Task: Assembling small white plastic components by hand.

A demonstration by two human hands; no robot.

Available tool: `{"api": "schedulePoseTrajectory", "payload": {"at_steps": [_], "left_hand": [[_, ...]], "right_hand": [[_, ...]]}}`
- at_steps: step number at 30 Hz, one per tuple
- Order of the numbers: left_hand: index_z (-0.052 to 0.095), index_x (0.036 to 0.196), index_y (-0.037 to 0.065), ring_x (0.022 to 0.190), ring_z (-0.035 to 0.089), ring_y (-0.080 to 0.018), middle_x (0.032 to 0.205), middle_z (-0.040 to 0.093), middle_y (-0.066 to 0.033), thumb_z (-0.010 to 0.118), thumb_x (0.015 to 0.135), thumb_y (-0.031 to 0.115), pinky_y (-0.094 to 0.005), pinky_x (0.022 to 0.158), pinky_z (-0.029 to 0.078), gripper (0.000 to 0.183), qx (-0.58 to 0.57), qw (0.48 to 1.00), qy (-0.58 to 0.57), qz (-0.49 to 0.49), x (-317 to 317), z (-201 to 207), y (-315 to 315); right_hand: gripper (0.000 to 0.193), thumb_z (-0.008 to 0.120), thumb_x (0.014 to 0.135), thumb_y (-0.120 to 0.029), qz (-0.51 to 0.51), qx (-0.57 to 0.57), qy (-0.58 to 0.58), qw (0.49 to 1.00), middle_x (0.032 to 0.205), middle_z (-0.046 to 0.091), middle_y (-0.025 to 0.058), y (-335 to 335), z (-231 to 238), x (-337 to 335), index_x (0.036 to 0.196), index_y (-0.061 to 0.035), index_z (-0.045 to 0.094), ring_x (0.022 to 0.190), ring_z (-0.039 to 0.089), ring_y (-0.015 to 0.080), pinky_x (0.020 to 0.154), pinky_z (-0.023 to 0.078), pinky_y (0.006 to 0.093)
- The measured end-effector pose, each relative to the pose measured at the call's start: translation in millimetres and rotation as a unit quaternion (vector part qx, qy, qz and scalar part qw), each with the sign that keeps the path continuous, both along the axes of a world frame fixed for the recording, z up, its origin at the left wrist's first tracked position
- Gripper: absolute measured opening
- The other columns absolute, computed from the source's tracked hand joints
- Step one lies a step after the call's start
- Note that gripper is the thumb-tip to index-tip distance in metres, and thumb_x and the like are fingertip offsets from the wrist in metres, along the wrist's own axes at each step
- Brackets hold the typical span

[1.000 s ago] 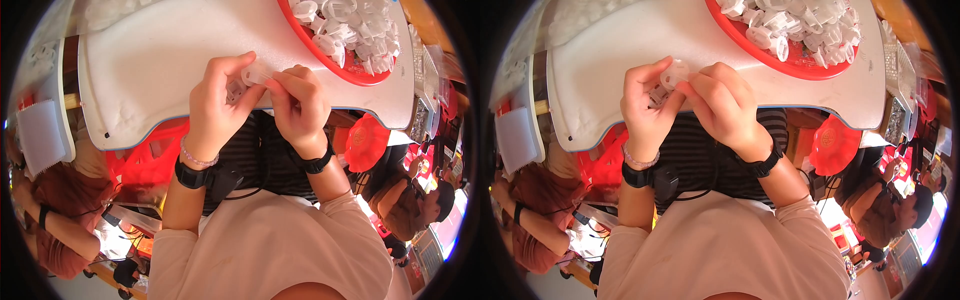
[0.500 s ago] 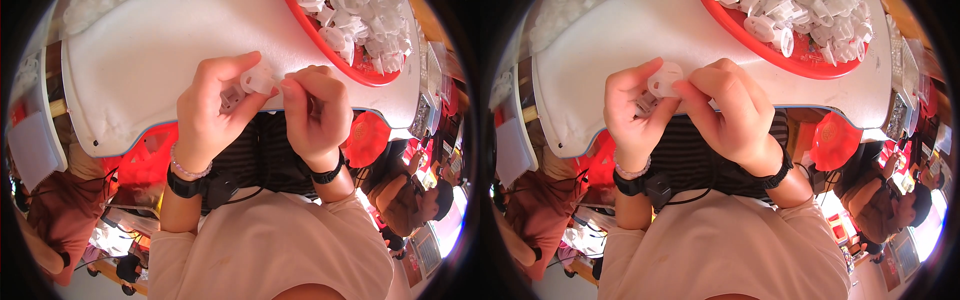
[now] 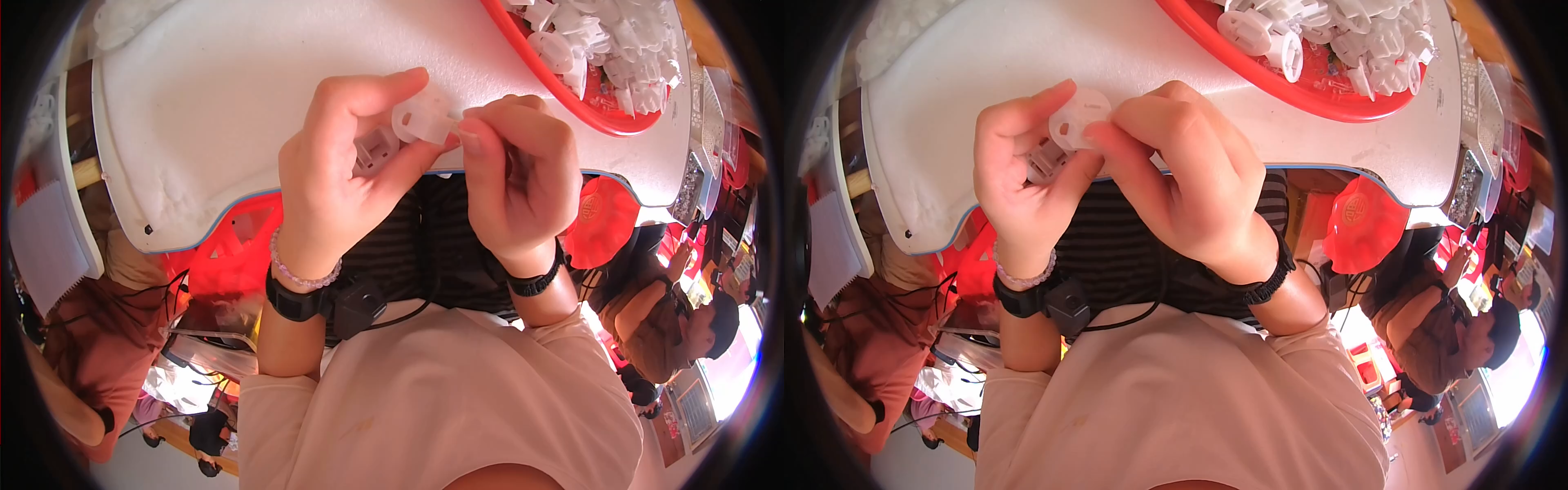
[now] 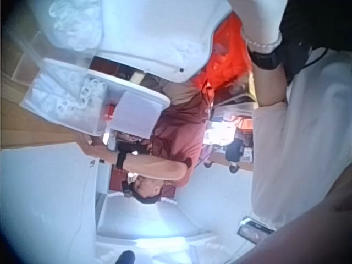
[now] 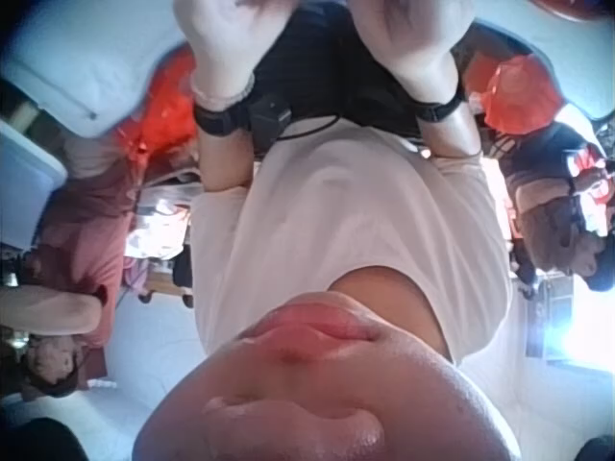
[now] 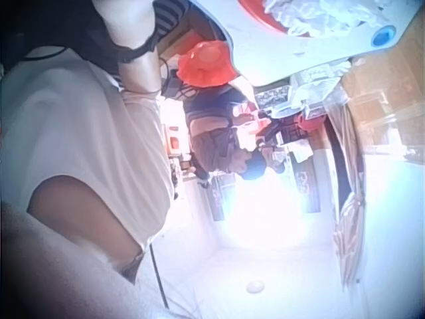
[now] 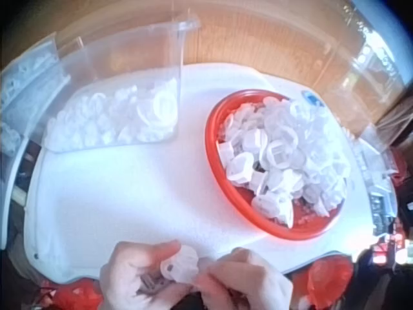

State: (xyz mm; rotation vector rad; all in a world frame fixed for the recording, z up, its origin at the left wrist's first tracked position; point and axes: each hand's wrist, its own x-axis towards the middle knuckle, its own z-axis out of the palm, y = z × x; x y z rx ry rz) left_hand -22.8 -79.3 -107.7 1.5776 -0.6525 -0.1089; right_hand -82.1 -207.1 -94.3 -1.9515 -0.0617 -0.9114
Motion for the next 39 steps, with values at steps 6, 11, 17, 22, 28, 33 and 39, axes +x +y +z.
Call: {"api": "schedulePoseTrajectory", "payload": {"at_steps": [6, 11, 17, 22, 28, 33, 39], "left_hand": [[0.056, 0.104, 0.004, 0.055, 0.052, -0.0023, 0.072, 0.061, -0.0009, 0.077, 0.068, 0.001, -0.0169, 0.049, 0.043, 0.042, 0.007, 1.0, -0.01, 0.01, 0.0, 1.5, 3.1], [0.047, 0.111, -0.005, 0.089, 0.061, -0.0165, 0.098, 0.06, -0.0124, 0.066, 0.069, -0.015, -0.0264, 0.075, 0.051, 0.047, 0.071, 0.996, -0.03, -0.054, 0.9, 5.7, 9.0], [0.047, 0.111, -0.005, 0.089, 0.061, -0.0168, 0.098, 0.06, -0.0125, 0.067, 0.069, -0.015, -0.0264, 0.075, 0.051, 0.047, 0.079, 0.995, -0.018, -0.056, 0.9, 3.6, 10.5], [0.048, 0.111, -0.005, 0.089, 0.061, -0.0168, 0.097, 0.06, -0.0123, 0.067, 0.07, -0.014, -0.0262, 0.075, 0.051, 0.046, 0.078, 0.995, -0.018, -0.06, 1.4, 3.4, 10.4], [0.048, 0.111, -0.005, 0.087, 0.061, -0.0157, 0.097, 0.06, -0.012, 0.067, 0.07, -0.013, -0.0253, 0.074, 0.051, 0.046, 0.092, 0.994, -0.011, -0.063, 0.0, 3.9, 11.5], [0.049, 0.11, -0.004, 0.085, 0.061, -0.0127, 0.096, 0.061, -0.011, 0.069, 0.07, -0.011, -0.0226, 0.071, 0.049, 0.045, 0.087, 0.994, -0.033, -0.057, -0.3, 5.6, 9.6], [0.05, 0.109, -0.004, 0.083, 0.06, -0.0105, 0.093, 0.063, -0.0105, 0.071, 0.07, -0.009, -0.021, 0.07, 0.048, 0.045, 0.096, 0.991, -0.072, -0.055, 0.0, 3.0, 8.0]], "right_hand": [[0.021, 0.069, 0.07, 0.009, -0.004, 0.018, 0.014, 1.0, 0.066, 0.054, 0.006, 2.0, -0.2, -1.7, 0.085, 0.0009, 0.055, 0.051, 0.048, 0.0138, 0.044, 0.037, 0.0237], [0.021, 0.069, 0.071, 0.009, -0.006, 0.022, 0.023, 0.999, 0.066, 0.054, 0.0056, 1.4, -1.8, -2.2, 0.085, 0.0006, 0.056, 0.05, 0.047, 0.0135, 0.044, 0.037, 0.0235], [0.021, 0.069, 0.071, 0.009, 0.0, 0.01, 0.013, 1.0, 0.066, 0.055, 0.0056, 1.5, -1.7, -2.3, 0.085, 0.0004, 0.056, 0.05, 0.048, 0.0138, 0.044, 0.038, 0.0234], [0.022, 0.069, 0.07, 0.008, -0.003, 0.017, 0.012, 1.0, 0.066, 0.055, 0.006, 1.5, -3.2, -1.9, 0.085, 0.0005, 0.056, 0.05, 0.049, 0.0143, 0.044, 0.038, 0.0237], [0.022, 0.07, 0.069, 0.008, -0.024, 0.007, 0.042, 0.999, 0.065, 0.054, 0.007, 4.3, 3.7, -5.4, 0.083, 0.0007, 0.055, 0.049, 0.049, 0.0166, 0.044, 0.039, 0.0257], [0.022, 0.071, 0.068, 0.005, -0.027, -0.07, 0.05, 0.996, 0.063, 0.051, 0.0071, 2.1, 11.6, -5.0, 0.081, 0.0003, 0.054, 0.049, 0.048, 0.02, 0.043, 0.039, 0.0287], [0.022, 0.07, 0.07, 0.004, -0.001, -0.167, 0.046, 0.985, 0.066, 0.053, 0.0094, -4.3, 15.6, -9.1, 0.085, 0.0023, 0.054, 0.053, 0.051, 0.0199, 0.047, 0.042, 0.0277]]}}
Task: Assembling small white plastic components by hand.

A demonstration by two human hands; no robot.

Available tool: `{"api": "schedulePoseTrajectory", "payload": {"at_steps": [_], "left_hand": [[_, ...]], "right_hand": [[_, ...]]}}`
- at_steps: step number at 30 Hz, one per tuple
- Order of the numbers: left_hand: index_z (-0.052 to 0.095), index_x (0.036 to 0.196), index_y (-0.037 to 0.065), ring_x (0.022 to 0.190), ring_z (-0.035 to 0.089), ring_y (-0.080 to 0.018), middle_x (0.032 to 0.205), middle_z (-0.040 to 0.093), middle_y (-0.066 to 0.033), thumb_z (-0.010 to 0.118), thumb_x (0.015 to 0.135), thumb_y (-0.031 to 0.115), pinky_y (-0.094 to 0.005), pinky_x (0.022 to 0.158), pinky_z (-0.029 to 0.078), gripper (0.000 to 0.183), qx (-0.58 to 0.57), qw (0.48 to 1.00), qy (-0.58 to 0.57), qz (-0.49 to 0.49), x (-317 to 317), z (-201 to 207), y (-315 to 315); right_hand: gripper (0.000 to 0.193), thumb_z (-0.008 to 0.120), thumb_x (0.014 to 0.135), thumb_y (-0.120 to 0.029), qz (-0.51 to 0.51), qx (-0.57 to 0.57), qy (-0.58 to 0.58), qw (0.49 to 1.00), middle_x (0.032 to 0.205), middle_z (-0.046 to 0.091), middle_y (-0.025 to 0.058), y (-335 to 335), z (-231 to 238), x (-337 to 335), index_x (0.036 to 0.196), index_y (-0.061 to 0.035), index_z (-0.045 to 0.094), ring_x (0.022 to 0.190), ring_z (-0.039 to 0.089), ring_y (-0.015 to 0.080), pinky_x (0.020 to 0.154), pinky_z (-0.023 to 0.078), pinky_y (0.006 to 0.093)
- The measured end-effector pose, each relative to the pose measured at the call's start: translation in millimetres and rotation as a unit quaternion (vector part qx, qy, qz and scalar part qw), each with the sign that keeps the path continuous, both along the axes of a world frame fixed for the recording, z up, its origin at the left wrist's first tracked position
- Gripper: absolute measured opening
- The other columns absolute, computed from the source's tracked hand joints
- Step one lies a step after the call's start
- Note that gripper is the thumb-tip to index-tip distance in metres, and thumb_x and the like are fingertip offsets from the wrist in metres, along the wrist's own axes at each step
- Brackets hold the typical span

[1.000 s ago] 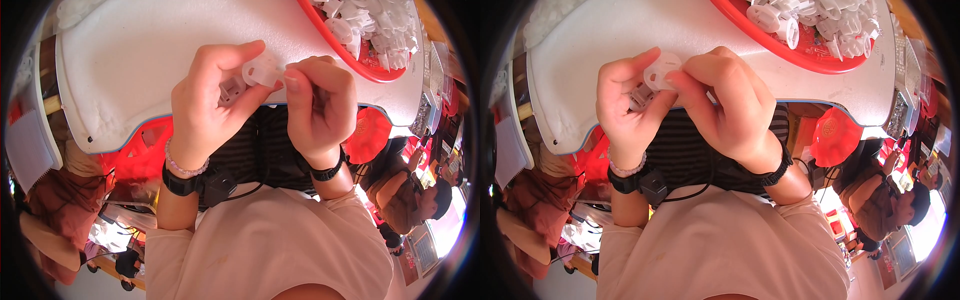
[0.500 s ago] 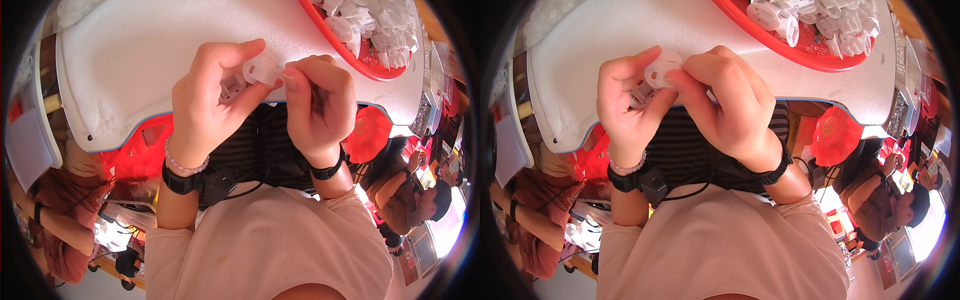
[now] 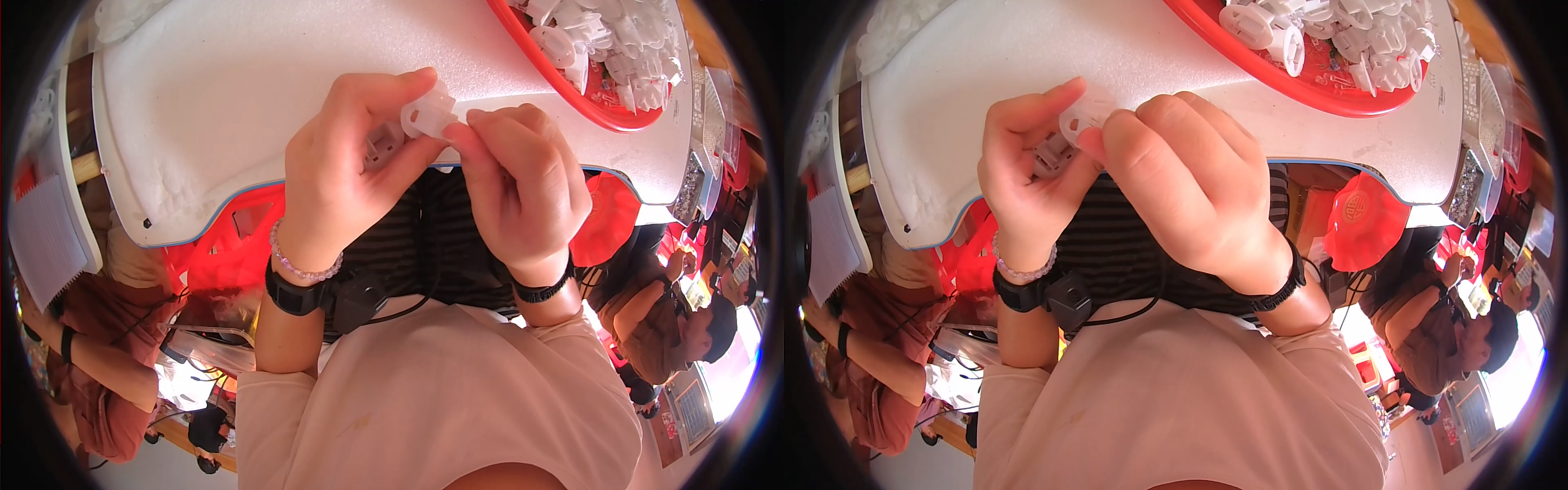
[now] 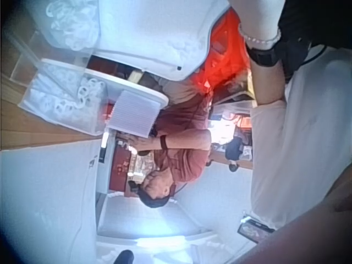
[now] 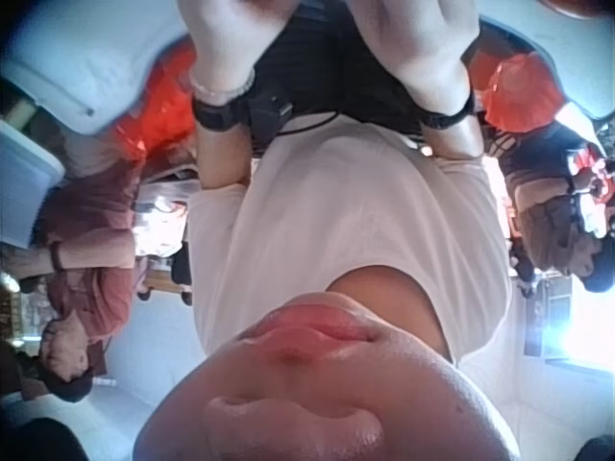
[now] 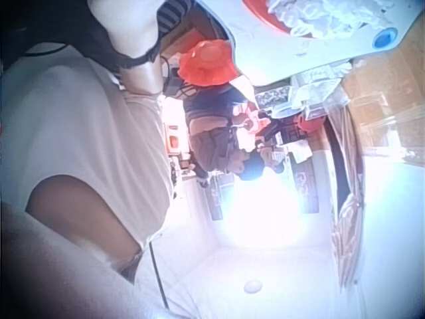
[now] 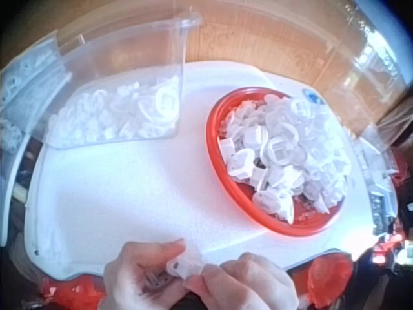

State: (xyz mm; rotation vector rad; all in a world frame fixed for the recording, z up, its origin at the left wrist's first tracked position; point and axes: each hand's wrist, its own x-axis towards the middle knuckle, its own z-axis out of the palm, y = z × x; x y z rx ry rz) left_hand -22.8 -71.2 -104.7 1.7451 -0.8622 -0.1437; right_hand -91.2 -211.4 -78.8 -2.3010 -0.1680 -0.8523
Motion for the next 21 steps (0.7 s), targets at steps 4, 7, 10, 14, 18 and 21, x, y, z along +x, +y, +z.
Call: {"api": "schedulePoseTrajectory", "payload": {"at_steps": [4, 7, 10, 14, 18, 21], "left_hand": [[0.053, 0.107, 0.002, 0.067, 0.056, -0.0084, 0.086, 0.064, -0.0064, 0.073, 0.07, -0.003, -0.0201, 0.059, 0.046, 0.042, -0.033, 0.999, 0.012, 0.03, -1.2, 0.4, -0.3], [0.05, 0.109, -0.004, 0.08, 0.061, -0.0107, 0.092, 0.064, -0.0117, 0.07, 0.071, -0.01, -0.0207, 0.068, 0.049, 0.043, 0.002, 1.0, 0.025, -0.001, -2.1, 2.0, 1.1], [0.05, 0.109, -0.005, 0.079, 0.061, -0.0105, 0.092, 0.064, -0.0119, 0.069, 0.071, -0.01, -0.0206, 0.067, 0.049, 0.043, 0.002, 1.0, 0.024, -0.004, -1.6, 1.4, 0.5], [0.051, 0.108, -0.005, 0.079, 0.061, -0.0103, 0.092, 0.065, -0.0116, 0.069, 0.071, -0.011, -0.0209, 0.067, 0.05, 0.042, 0.011, 1.0, -0.003, -0.001, -1.5, 4.1, 0.6], [0.051, 0.108, -0.005, 0.081, 0.061, -0.0104, 0.093, 0.065, -0.0114, 0.069, 0.071, -0.01, -0.0214, 0.068, 0.05, 0.042, 0.004, 1.0, -0.008, 0.006, -1.4, 3.7, -0.6], [0.051, 0.109, -0.005, 0.082, 0.062, -0.0108, 0.094, 0.064, -0.0112, 0.07, 0.07, -0.01, -0.0217, 0.069, 0.05, 0.043, 0.004, 1.0, 0.014, 0.0, -0.2, 3.8, -1.1]], "right_hand": [[0.023, 0.069, 0.073, 0.008, 0.002, -0.023, 0.032, 0.999, 0.071, 0.059, 0.0132, 0.7, 4.6, -2.9, 0.089, 0.0044, 0.054, 0.057, 0.055, 0.0202, 0.05, 0.044, 0.0254], [0.023, 0.069, 0.073, 0.008, -0.017, -0.019, 0.032, 0.999, 0.072, 0.059, 0.0132, 1.8, 4.2, -4.2, 0.089, 0.0044, 0.054, 0.057, 0.056, 0.0203, 0.05, 0.044, 0.0248], [0.021, 0.068, 0.074, 0.008, -0.022, -0.027, 0.024, 0.999, 0.072, 0.059, 0.0127, 1.5, 4.0, -3.5, 0.089, 0.0042, 0.054, 0.057, 0.054, 0.0182, 0.049, 0.043, 0.0231], [0.022, 0.068, 0.069, 0.004, -0.057, 0.003, 0.023, 0.998, 0.063, 0.046, 0.0068, 7.3, 2.4, -0.7, 0.084, 0.0013, 0.053, 0.05, 0.047, 0.0204, 0.043, 0.04, 0.0292], [0.02, 0.068, 0.07, 0.006, -0.059, 0.02, 0.039, 0.997, 0.063, 0.046, 0.0072, 9.8, 4.3, -1.0, 0.083, 0.0011, 0.052, 0.05, 0.047, 0.0212, 0.043, 0.039, 0.0305], [0.018, 0.067, 0.072, 0.006, -0.068, 0.039, 0.054, 0.995, 0.063, 0.047, 0.0073, 7.6, 3.8, -1.5, 0.082, 0.0009, 0.053, 0.05, 0.048, 0.022, 0.044, 0.04, 0.031]]}}
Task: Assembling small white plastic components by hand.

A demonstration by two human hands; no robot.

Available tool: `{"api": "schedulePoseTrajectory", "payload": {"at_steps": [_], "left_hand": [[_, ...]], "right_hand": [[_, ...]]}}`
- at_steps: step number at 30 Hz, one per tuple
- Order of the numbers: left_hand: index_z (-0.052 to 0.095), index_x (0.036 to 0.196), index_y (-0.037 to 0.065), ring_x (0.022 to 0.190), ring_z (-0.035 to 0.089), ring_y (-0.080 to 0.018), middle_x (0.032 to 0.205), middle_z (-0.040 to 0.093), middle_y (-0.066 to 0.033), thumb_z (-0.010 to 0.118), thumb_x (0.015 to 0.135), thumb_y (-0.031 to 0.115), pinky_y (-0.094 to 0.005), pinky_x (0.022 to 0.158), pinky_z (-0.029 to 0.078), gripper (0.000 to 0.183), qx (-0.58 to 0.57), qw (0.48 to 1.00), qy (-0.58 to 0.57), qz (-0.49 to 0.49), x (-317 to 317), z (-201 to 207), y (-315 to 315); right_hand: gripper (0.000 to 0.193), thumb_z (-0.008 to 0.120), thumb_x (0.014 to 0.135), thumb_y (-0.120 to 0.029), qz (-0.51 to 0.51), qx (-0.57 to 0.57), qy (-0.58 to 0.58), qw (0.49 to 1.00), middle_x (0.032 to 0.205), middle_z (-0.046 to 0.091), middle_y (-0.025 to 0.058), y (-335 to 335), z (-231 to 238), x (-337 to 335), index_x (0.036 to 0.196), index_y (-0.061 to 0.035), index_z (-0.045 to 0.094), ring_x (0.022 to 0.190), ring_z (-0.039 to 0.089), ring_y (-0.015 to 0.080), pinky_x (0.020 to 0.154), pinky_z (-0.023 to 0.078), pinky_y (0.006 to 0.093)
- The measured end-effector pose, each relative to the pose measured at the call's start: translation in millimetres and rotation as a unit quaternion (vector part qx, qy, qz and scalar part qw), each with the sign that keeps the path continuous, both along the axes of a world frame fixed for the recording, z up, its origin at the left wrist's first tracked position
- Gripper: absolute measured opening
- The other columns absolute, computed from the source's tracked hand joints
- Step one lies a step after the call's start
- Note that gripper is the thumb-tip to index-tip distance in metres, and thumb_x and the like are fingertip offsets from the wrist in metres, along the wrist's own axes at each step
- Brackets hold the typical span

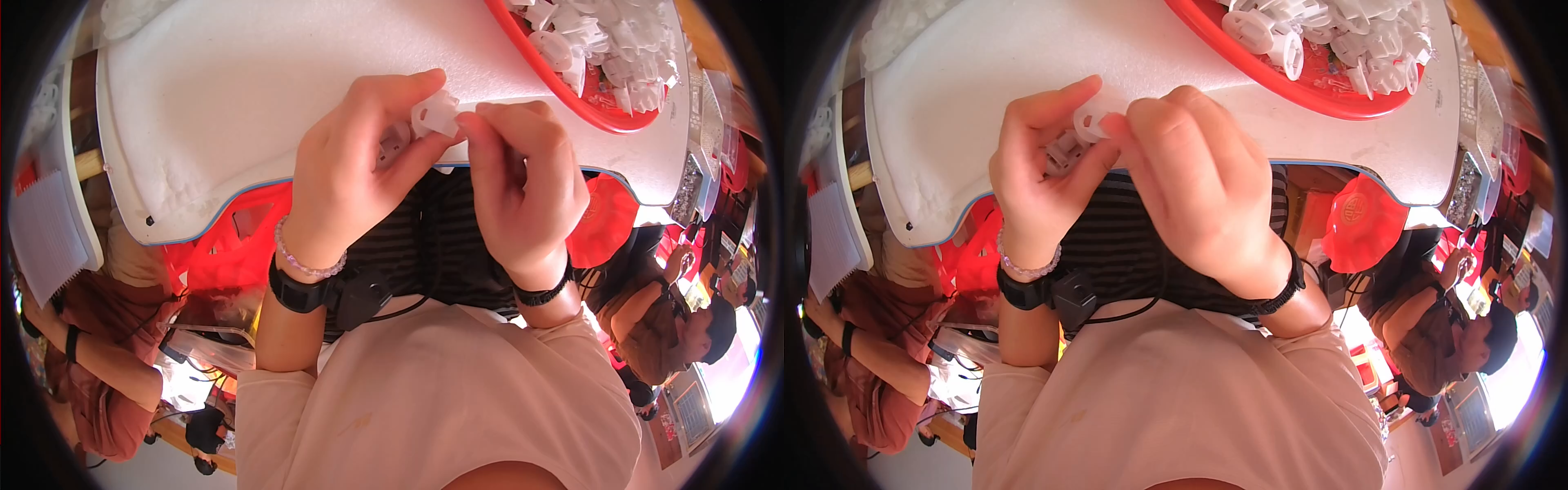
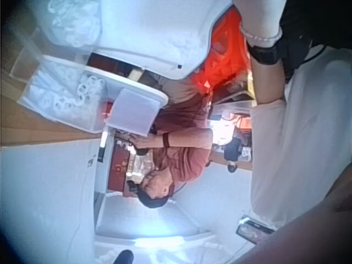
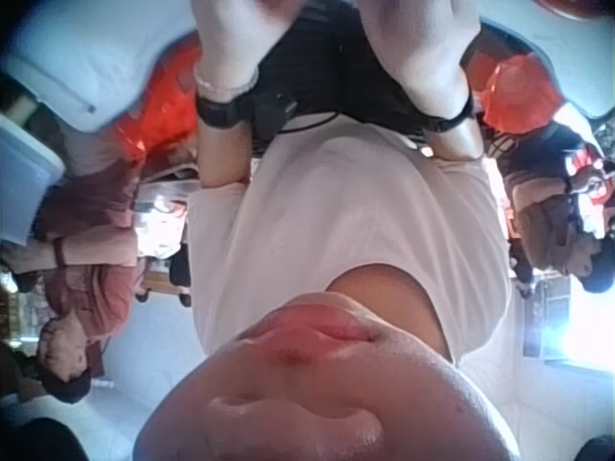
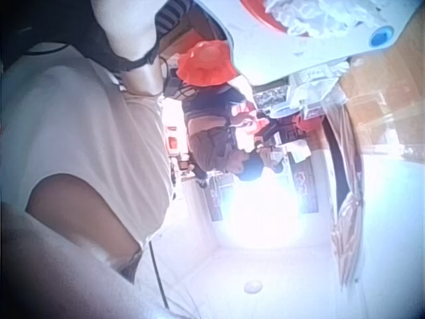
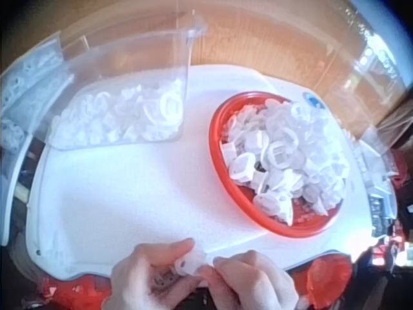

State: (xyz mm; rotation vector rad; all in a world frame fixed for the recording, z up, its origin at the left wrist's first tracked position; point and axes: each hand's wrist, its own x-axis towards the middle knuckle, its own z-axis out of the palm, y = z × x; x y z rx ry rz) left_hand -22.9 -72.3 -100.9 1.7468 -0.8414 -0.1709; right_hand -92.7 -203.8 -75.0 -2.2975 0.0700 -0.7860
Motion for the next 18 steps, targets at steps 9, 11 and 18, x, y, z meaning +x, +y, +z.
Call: {"api": "schedulePoseTrajectory", "payload": {"at_steps": [9, 11, 18], "left_hand": [[0.052, 0.108, -0.005, 0.082, 0.061, -0.0107, 0.095, 0.064, -0.0105, 0.071, 0.07, -0.009, -0.0219, 0.069, 0.05, 0.043, 0.02, 1.0, -0.018, 0.0, 0.4, 0.3, 1.0], [0.052, 0.109, -0.004, 0.082, 0.061, -0.0106, 0.094, 0.064, -0.0103, 0.07, 0.07, -0.01, -0.0217, 0.069, 0.05, 0.042, 0.01, 1.0, -0.006, -0.002, 0.3, -0.3, 0.8], [0.052, 0.109, -0.004, 0.082, 0.062, -0.0108, 0.094, 0.065, -0.0107, 0.07, 0.071, -0.01, -0.0216, 0.07, 0.05, 0.042, -0.006, 1.0, 0.005, -0.008, 1.1, -0.5, 0.2]], "right_hand": [[0.017, 0.067, 0.074, 0.005, 0.016, 0.053, 0.024, 0.998, 0.063, 0.05, 0.0085, -1.2, 3.9, -2.5, 0.083, 0.0002, 0.055, 0.051, 0.049, 0.0228, 0.045, 0.04, 0.0315], [0.017, 0.067, 0.073, 0.005, 0.022, 0.047, 0.029, 0.998, 0.063, 0.049, 0.0085, -1.9, 4.4, -3.2, 0.084, 0.0001, 0.054, 0.051, 0.049, 0.023, 0.045, 0.04, 0.0315], [0.019, 0.067, 0.072, 0.008, 0.045, -0.015, 0.027, 0.999, 0.067, 0.053, 0.0089, -8.2, 9.7, -4.1, 0.086, 0.0021, 0.055, 0.054, 0.049, 0.0185, 0.046, 0.039, 0.0264]]}}
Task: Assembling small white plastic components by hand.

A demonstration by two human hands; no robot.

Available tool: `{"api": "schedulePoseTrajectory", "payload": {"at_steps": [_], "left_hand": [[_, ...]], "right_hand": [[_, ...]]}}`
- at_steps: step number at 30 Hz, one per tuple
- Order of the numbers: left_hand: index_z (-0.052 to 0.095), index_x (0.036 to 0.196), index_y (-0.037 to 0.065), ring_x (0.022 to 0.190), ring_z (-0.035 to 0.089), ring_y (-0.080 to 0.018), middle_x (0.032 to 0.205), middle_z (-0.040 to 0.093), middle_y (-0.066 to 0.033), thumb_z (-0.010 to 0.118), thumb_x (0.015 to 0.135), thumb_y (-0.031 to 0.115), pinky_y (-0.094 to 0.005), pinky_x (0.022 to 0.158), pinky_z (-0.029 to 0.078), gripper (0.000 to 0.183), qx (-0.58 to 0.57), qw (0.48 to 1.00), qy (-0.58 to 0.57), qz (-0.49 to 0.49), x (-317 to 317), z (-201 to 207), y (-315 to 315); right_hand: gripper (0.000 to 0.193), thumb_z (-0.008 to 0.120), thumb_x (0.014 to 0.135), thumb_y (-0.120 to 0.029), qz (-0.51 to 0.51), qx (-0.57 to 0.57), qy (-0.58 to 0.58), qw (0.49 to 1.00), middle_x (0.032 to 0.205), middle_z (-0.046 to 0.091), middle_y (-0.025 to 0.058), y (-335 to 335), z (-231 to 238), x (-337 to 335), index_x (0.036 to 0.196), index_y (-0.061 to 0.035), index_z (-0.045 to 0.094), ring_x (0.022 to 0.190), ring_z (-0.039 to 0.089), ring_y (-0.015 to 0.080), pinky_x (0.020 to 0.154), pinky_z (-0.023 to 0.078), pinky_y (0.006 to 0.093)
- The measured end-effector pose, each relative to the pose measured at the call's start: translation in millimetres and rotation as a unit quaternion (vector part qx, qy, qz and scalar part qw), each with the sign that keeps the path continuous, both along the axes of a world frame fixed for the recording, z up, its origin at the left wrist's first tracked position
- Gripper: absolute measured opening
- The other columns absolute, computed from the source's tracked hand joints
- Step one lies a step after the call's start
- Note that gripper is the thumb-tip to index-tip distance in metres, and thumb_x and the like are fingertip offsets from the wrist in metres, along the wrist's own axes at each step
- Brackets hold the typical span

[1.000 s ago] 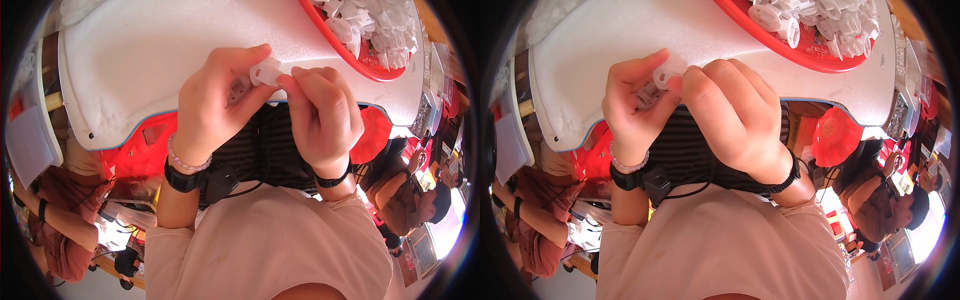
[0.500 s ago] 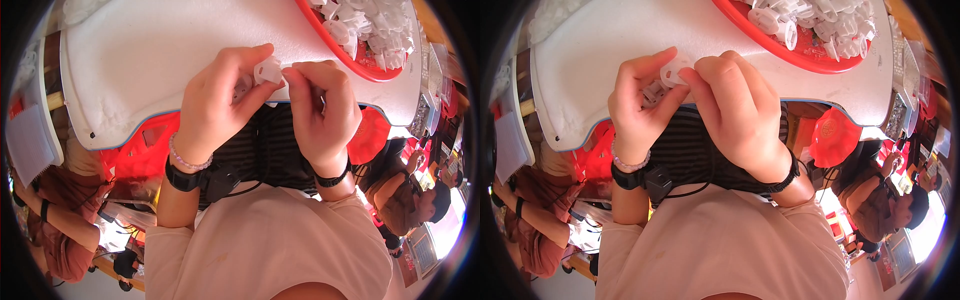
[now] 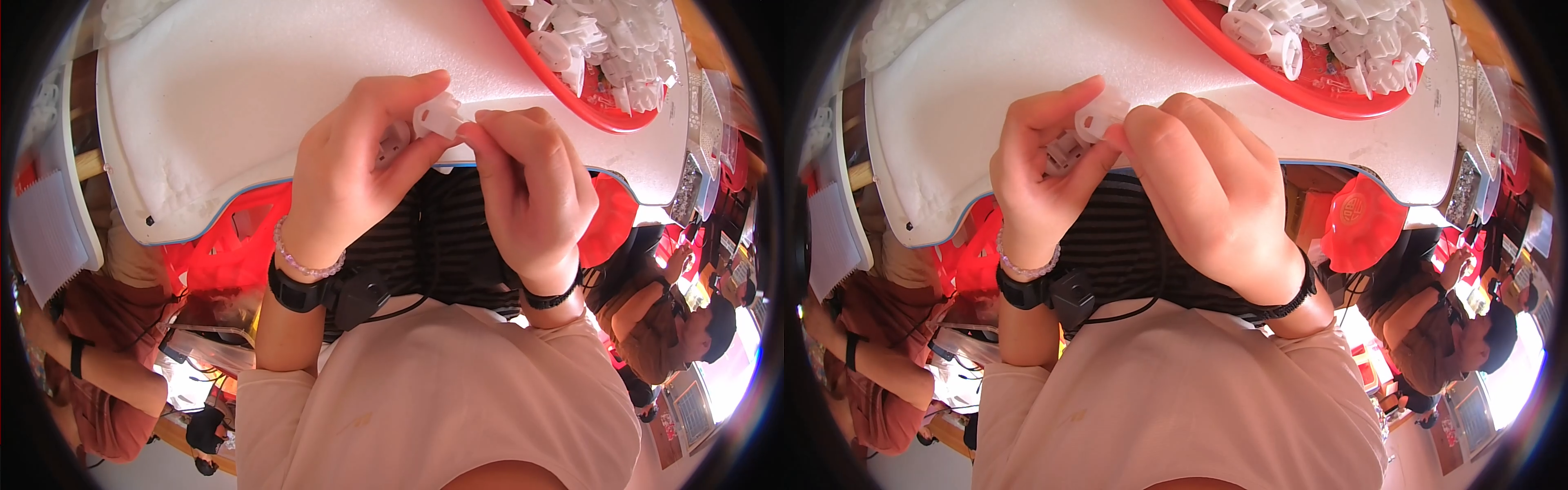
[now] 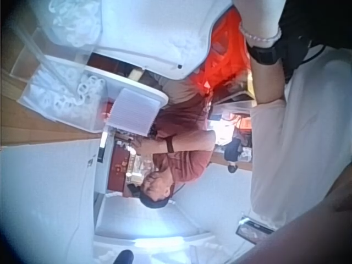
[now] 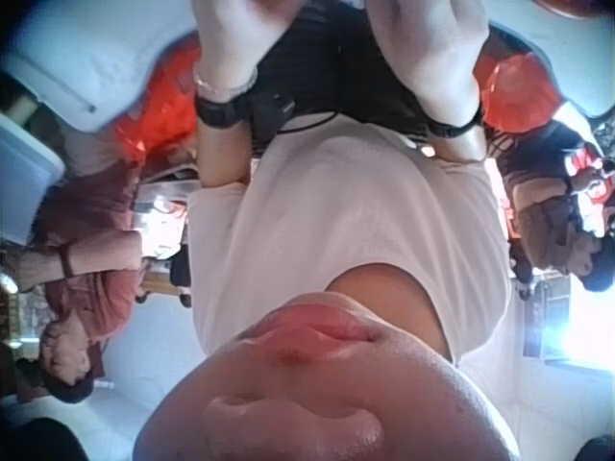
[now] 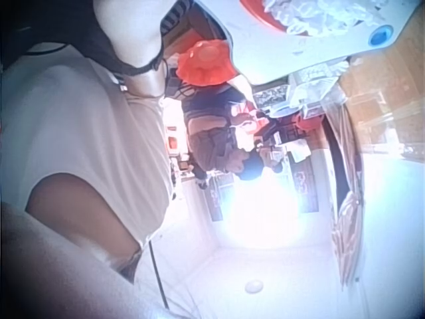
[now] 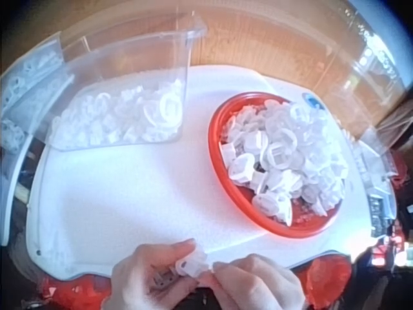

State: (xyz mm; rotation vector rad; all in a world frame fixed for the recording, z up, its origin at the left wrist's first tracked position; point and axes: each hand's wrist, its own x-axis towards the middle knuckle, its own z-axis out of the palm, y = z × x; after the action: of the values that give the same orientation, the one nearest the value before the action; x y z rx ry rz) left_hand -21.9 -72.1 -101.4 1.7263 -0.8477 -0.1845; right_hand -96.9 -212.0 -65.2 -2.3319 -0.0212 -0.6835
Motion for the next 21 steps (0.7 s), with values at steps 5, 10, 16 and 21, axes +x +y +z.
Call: {"api": "schedulePoseTrajectory", "payload": {"at_steps": [5, 10, 16, 21], "left_hand": [[0.056, 0.109, -0.002, 0.08, 0.062, -0.01, 0.094, 0.065, -0.0076, 0.071, 0.071, -0.008, -0.0214, 0.069, 0.05, 0.042, 0.018, 0.999, -0.027, 0.003, -0.1, 2.2, -0.4], [0.059, 0.109, 0.0, 0.077, 0.061, -0.0093, 0.093, 0.065, -0.0059, 0.071, 0.07, -0.007, -0.0208, 0.066, 0.05, 0.042, 0.031, 0.998, -0.054, -0.001, -1.0, 3.4, -0.1], [0.06, 0.109, 0.004, 0.066, 0.056, -0.0118, 0.086, 0.062, -0.0045, 0.07, 0.071, -0.004, -0.0235, 0.058, 0.047, 0.041, 0.009, 0.997, -0.082, 0.006, -0.1, 1.0, -4.7], [0.059, 0.111, 0.009, 0.058, 0.052, -0.0145, 0.081, 0.06, -0.0036, 0.069, 0.072, -0.001, -0.0256, 0.052, 0.044, 0.042, -0.042, 0.998, -0.037, 0.019, -0.4, -3.8, -8.1]], "right_hand": [[0.017, 0.067, 0.074, 0.009, 0.019, -0.026, 0.023, 0.999, 0.07, 0.057, 0.0093, -4.1, 4.6, 0.6, 0.087, 0.004, 0.057, 0.056, 0.05, 0.014, 0.046, 0.037, 0.0218], [0.02, 0.067, 0.069, 0.006, -0.022, -0.012, 0.027, 0.999, 0.063, 0.048, 0.0084, 2.3, 2.1, -0.4, 0.082, 0.0, 0.053, 0.053, 0.05, 0.0238, 0.045, 0.04, 0.032], [0.02, 0.069, 0.071, 0.003, -0.033, 0.035, 0.043, 0.998, 0.065, 0.05, 0.009, 7.9, -0.1, -0.7, 0.084, -0.0003, 0.054, 0.054, 0.05, 0.0244, 0.045, 0.041, 0.0319], [0.023, 0.068, 0.072, 0.004, -0.031, 0.107, 0.045, 0.993, 0.071, 0.055, 0.0094, 7.5, -0.4, -2.6, 0.092, 0.0007, 0.057, 0.058, 0.055, 0.0225, 0.048, 0.044, 0.0305]]}}
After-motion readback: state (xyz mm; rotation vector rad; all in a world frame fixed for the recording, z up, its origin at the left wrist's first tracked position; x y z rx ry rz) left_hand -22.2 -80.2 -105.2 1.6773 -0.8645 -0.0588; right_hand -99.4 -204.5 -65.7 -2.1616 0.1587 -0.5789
